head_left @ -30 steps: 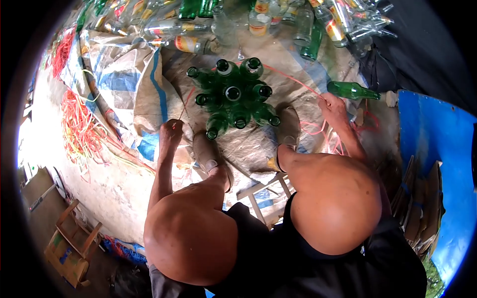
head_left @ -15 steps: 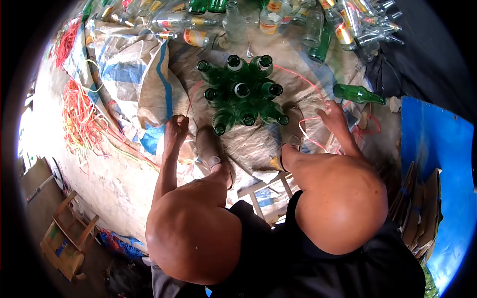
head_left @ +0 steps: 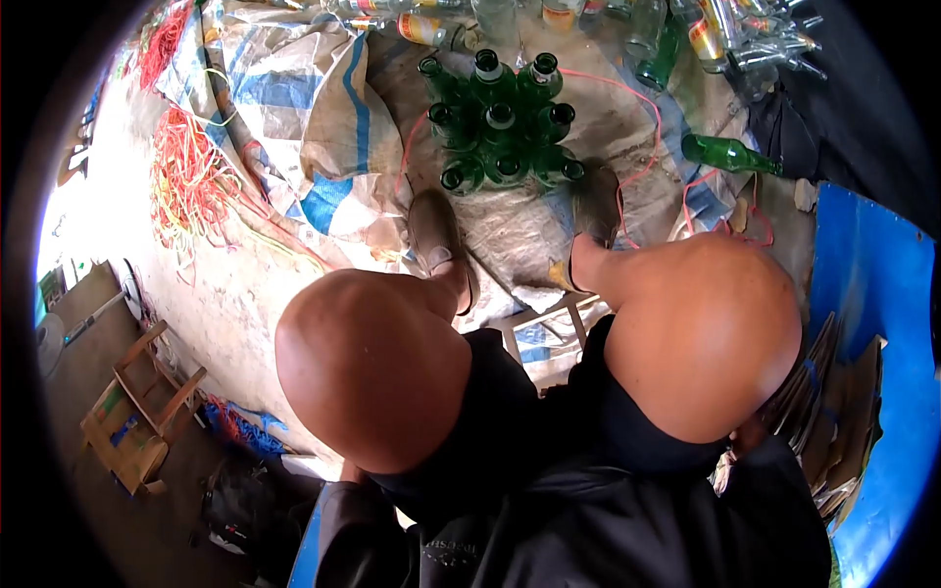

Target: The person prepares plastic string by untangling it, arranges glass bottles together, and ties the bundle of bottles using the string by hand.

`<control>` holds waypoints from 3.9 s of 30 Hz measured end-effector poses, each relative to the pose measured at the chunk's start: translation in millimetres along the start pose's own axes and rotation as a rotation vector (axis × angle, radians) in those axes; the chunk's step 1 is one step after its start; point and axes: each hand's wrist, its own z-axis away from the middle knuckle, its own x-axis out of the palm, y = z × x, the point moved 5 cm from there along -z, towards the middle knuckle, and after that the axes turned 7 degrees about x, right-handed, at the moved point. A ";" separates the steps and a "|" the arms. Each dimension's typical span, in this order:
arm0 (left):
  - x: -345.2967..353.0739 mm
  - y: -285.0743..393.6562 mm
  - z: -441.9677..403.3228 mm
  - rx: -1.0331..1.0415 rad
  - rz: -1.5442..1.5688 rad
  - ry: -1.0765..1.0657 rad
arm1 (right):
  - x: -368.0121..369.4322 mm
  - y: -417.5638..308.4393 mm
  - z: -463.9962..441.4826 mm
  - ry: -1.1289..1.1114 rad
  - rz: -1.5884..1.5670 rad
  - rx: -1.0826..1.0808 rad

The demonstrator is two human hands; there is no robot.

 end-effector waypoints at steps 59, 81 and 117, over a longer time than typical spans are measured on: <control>-19.7 -76.9 148.3 -0.236 0.118 -0.024 | 47.4 26.7 88.5 0.253 -0.175 0.330; 22.1 134.6 -82.0 0.387 -0.339 -0.254 | 461.6 92.9 -3.9 -0.616 -1.388 0.527; 89.6 138.9 -265.3 0.768 -0.938 0.201 | 528.8 126.3 -119.7 -0.009 -1.122 0.645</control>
